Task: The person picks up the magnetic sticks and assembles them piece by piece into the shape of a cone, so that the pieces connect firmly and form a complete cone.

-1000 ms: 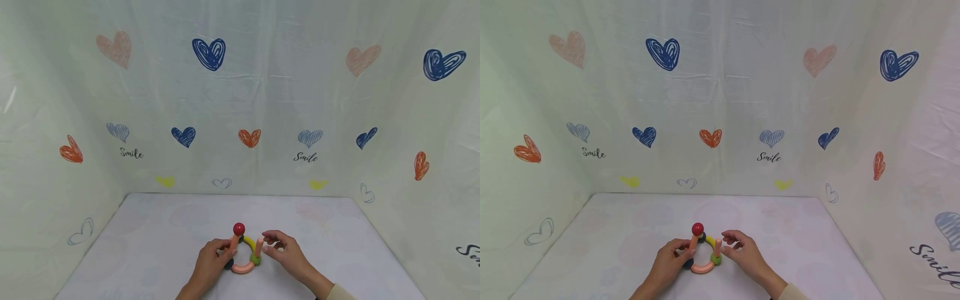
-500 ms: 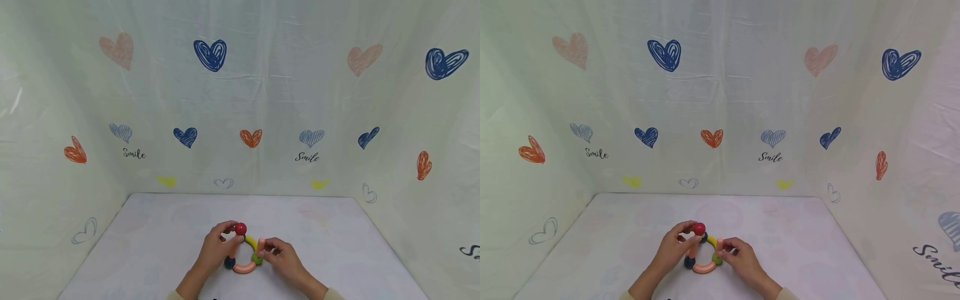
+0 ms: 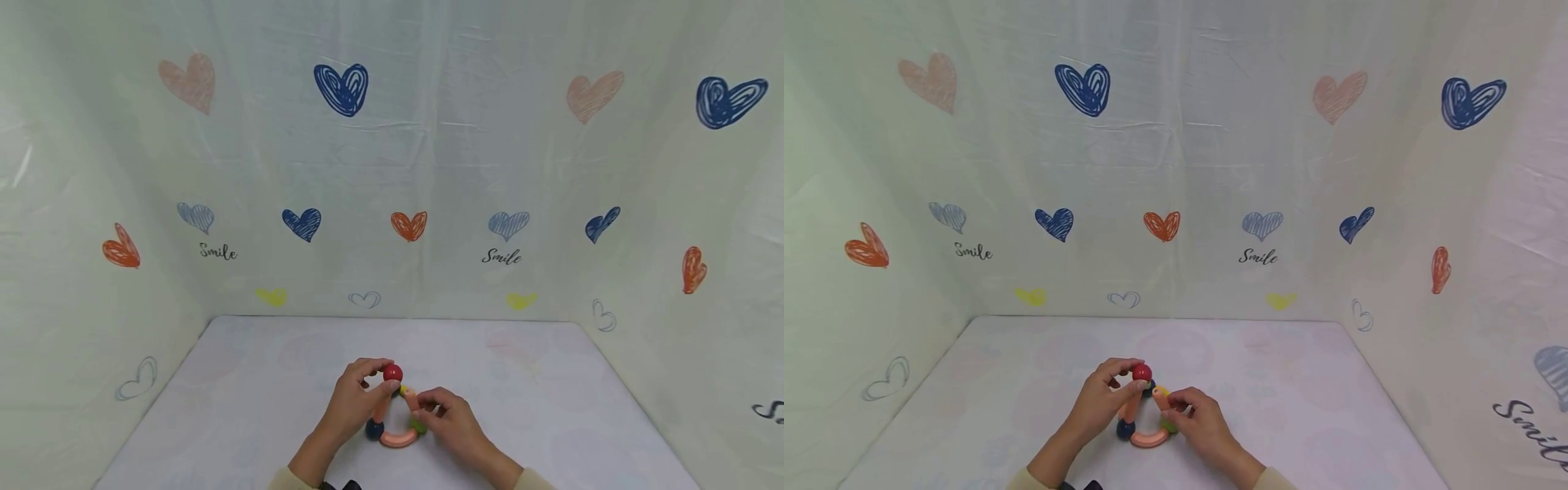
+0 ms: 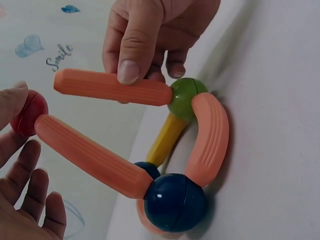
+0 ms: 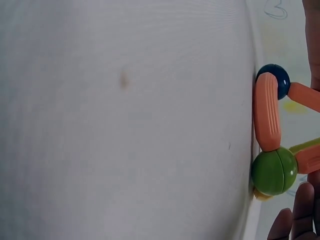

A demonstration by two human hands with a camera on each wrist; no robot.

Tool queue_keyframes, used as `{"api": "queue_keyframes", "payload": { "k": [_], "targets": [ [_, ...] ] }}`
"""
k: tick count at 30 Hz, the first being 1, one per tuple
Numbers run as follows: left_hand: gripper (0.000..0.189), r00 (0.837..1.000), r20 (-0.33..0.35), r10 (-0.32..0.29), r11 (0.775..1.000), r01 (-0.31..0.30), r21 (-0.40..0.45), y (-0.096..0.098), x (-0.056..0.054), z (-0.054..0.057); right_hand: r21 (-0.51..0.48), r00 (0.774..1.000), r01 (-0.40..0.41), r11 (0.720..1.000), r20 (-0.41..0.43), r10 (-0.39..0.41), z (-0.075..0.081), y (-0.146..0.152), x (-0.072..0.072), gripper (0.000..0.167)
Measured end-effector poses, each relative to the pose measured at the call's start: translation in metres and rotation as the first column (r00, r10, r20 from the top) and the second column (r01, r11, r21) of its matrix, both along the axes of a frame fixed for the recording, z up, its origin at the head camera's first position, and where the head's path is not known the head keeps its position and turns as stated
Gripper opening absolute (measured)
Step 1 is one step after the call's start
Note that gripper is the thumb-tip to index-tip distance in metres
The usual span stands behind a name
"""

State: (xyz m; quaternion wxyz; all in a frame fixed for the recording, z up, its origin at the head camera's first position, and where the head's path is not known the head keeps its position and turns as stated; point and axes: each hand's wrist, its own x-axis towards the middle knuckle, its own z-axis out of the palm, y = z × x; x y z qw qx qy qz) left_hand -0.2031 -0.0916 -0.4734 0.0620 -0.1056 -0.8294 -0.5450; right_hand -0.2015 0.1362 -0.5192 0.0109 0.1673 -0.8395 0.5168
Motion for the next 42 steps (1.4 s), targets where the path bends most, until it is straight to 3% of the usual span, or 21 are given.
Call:
{"api": "queue_keyframes", "payload": {
  "k": [8,15,19,24,29,36,42],
  "targets": [
    [0.043,0.998,0.019,-0.055,0.998,0.055,-0.018,-0.001,0.001,0.0,0.036,1.0,0.02,0.999,0.004,-0.02,-0.001,-0.005,-0.001,0.019],
    [0.04,0.998,0.006,-0.059,0.998,0.059,-0.023,-0.001,0.006,-0.002,0.037,1.0,0.02,0.999,0.012,-0.02,0.0,-0.006,0.0,0.019],
    [0.041,0.999,0.028,-0.039,0.992,0.042,-0.116,-0.008,0.013,-0.015,0.084,1.0,-0.009,0.996,0.006,0.008,-0.001,-0.002,0.001,0.021],
    [0.041,0.997,0.067,-0.036,0.949,0.055,-0.31,-0.024,0.026,-0.038,0.17,0.997,-0.076,0.983,0.009,0.075,-0.002,0.01,0.005,0.025],
    [0.044,0.996,0.047,-0.073,0.936,0.085,-0.342,-0.032,0.031,-0.051,0.197,0.994,-0.111,0.974,0.013,0.111,-0.002,0.016,0.005,0.032],
    [0.043,0.995,0.054,-0.083,0.929,0.097,-0.356,-0.035,0.031,-0.05,0.225,0.994,-0.105,0.969,0.025,0.102,-0.002,0.012,0.0,0.033],
    [0.042,0.995,0.088,-0.053,0.925,0.082,-0.371,-0.033,0.029,-0.049,0.231,0.994,-0.104,0.967,0.04,0.097,-0.003,0.011,0.0,0.033]
  ]
}}
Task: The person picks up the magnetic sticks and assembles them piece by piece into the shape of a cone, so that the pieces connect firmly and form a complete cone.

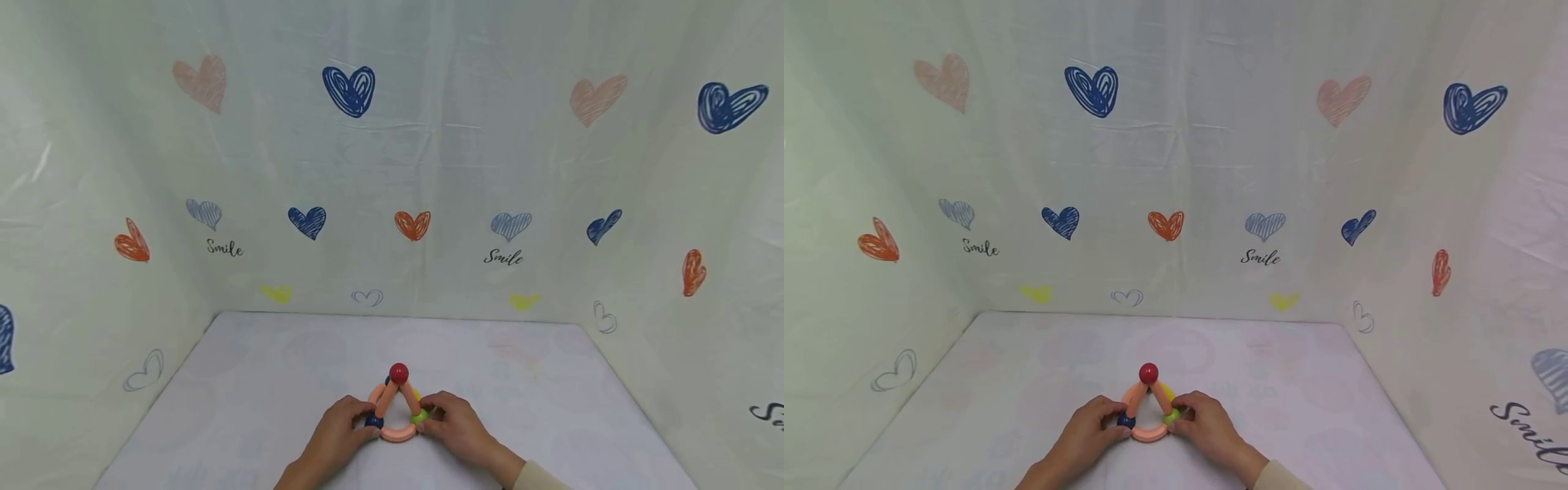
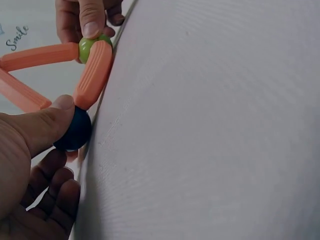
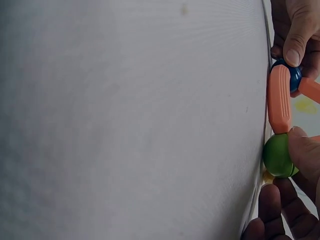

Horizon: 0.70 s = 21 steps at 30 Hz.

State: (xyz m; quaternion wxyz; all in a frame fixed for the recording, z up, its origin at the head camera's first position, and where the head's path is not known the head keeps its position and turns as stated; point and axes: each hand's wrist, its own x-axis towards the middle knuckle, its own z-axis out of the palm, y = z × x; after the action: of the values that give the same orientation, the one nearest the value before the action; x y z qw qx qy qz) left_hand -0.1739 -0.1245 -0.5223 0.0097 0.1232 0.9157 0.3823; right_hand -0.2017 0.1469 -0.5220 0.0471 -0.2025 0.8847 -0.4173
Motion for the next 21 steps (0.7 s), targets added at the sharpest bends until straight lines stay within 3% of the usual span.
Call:
{"api": "queue_keyframes", "payload": {
  "k": [9,16,21],
  "targets": [
    [0.044,0.999,0.019,0.04,0.999,-0.039,-0.016,0.0007,-0.0053,-0.0013,-0.007,1.0,0.02,1.0,0.001,-0.02,-0.0017,-0.0043,-0.0042,0.034],
    [0.044,0.999,0.029,0.033,0.999,-0.032,-0.024,0.0045,-0.0078,-0.0041,0.009,0.999,0.041,0.999,0.018,-0.041,-0.0064,-0.0001,-0.0045,0.036],
    [0.043,0.998,0.043,0.044,0.999,-0.045,0.009,-0.0016,-0.0082,-0.0024,0.016,0.997,0.05,0.999,0.05,-0.051,-0.0002,0.0049,-0.0096,0.041]
  ]
}}
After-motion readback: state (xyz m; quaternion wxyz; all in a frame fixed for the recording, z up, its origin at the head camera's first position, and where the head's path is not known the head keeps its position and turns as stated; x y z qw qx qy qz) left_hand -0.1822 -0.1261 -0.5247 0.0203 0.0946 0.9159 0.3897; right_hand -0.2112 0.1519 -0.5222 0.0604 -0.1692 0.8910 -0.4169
